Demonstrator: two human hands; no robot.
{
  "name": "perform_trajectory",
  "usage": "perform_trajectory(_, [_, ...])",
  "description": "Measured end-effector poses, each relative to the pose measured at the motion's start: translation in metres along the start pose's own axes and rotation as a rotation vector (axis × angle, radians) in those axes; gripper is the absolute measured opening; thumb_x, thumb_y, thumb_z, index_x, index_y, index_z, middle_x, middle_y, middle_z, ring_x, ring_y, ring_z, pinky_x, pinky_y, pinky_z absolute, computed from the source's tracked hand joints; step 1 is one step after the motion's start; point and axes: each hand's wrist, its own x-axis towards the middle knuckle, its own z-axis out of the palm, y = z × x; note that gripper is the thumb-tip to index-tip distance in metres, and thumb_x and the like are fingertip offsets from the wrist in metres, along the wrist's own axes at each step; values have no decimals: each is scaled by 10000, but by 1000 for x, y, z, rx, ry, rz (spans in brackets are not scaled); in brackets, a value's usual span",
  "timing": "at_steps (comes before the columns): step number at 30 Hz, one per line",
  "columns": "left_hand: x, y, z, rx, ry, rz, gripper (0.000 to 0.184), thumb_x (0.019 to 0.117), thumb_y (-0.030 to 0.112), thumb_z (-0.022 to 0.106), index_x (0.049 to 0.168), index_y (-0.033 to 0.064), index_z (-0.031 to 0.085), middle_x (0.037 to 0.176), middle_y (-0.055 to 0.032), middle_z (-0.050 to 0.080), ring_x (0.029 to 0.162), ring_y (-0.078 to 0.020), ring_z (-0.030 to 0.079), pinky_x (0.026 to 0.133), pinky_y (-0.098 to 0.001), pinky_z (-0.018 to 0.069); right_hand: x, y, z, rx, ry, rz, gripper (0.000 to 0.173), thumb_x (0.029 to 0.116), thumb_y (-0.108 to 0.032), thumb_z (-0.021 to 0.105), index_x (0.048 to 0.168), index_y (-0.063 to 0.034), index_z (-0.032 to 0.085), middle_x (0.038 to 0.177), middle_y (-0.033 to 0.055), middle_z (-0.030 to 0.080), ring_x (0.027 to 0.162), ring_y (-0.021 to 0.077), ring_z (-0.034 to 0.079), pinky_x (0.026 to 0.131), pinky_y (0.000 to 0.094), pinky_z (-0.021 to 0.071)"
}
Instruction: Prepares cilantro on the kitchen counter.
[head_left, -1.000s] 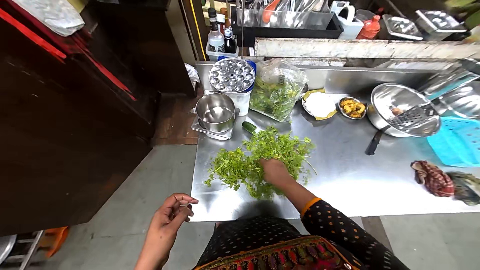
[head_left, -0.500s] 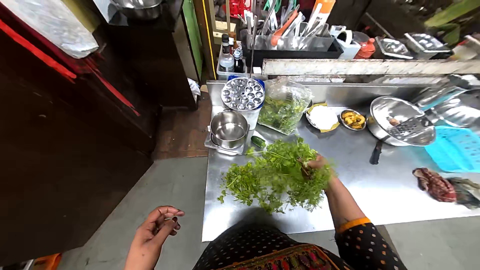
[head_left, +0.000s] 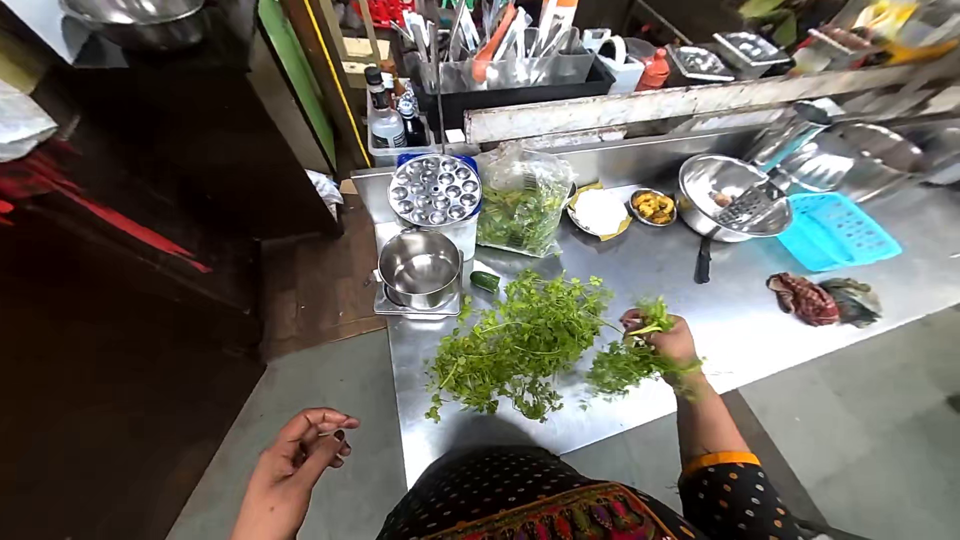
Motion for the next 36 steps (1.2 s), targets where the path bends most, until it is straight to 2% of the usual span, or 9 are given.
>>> perform_trajectory(3, [7, 1, 0, 5, -26, -3, 246, 913, 114, 508, 1114, 77, 644, 1076, -79, 734, 790, -177, 699, 655, -275, 577, -1, 2, 42, -231, 13, 43, 182, 822, 28, 749, 999, -12, 732, 830, 111, 749, 593, 182, 647, 555, 396, 561])
perform_trajectory(5, [10, 0, -2, 8, -45, -6, 253, 911, 123, 507, 1119, 79, 644, 1079, -79, 734, 797, -182, 701, 655, -276, 576, -2, 0, 74, -516, -102, 65, 351, 827, 8, 738, 1174, -28, 699, 997, 198, 718, 831, 338, 708, 759, 583, 593])
perform_trajectory(7, [11, -2, -4, 7, -54, 0, 252, 911, 120, 508, 1119, 77, 644, 1075, -77, 734, 791, -177, 702, 651, -274, 579, -2, 5, 107, -770, -237, 41, 350, 822, -63, 767, 1170, -71, 727, 1055, 221, 717, 991, 411, 693, 853, 671, 544])
perform_trajectory(11, [8, -5, -14, -10, -33, 12, 245, 919, 93, 505, 1117, 65, 645, 1085, -89, 736, 793, -185, 704, 657, -279, 582, -14, 9, 159, -1169, -452, 84, 232, 832, -157, 745, 1064, -145, 765, 1042, 169, 724, 1015, 404, 687, 800, 651, 555])
perform_trajectory(15, [1, -12, -26, -20, -15, -1, 250, 924, 65, 493, 1133, 53, 630, 1091, -86, 731, 798, -177, 702, 657, -274, 582, -22, 23, 173, -1314, -466, 102, 186, 864, -108, 706, 1045, -111, 750, 1026, 186, 727, 962, 422, 703, 756, 647, 561])
perform_trajectory(20, [-9, -15, -30, -51, 35, -11, 253, 917, 69, 497, 1128, 61, 636, 1083, -75, 733, 789, -157, 698, 654, -262, 578, -3, -20, 126, -860, -251, -20, 176, 854, -112, 789, 1016, -48, 766, 959, 212, 727, 938, 414, 697, 830, 666, 544])
perform_trajectory(25, [-8, -15, -18, -63, 30, -17, 245, 921, 72, 503, 1130, 60, 629, 1079, -70, 735, 784, -148, 700, 643, -251, 574, 13, -72, 69, -232, -158, 47, 131, 892, 62, 631, 965, -15, 707, 795, 54, 698, 654, 99, 631, 606, 312, 557])
perform_trajectory(32, [-9, -5, 2, -44, -3, -7, 243, 918, 61, 499, 1124, 56, 627, 1077, -74, 734, 785, -149, 697, 649, -259, 574, 16, -68, 33, 60, -107, 162, 146, 989, -14, 516, 1042, -46, 649, 759, 6, 663, 569, 53, 579, 516, 232, 519])
perform_trajectory(36, [-8, 0, 10, -38, -9, -4, 249, 922, 50, 493, 1137, 62, 618, 1089, -68, 734, 795, -143, 698, 650, -256, 573, 19, -70, 11, 195, -180, 193, 183, 934, -62, 475, 1042, -80, 622, 676, -28, 618, 484, 27, 512, 445, 207, 468])
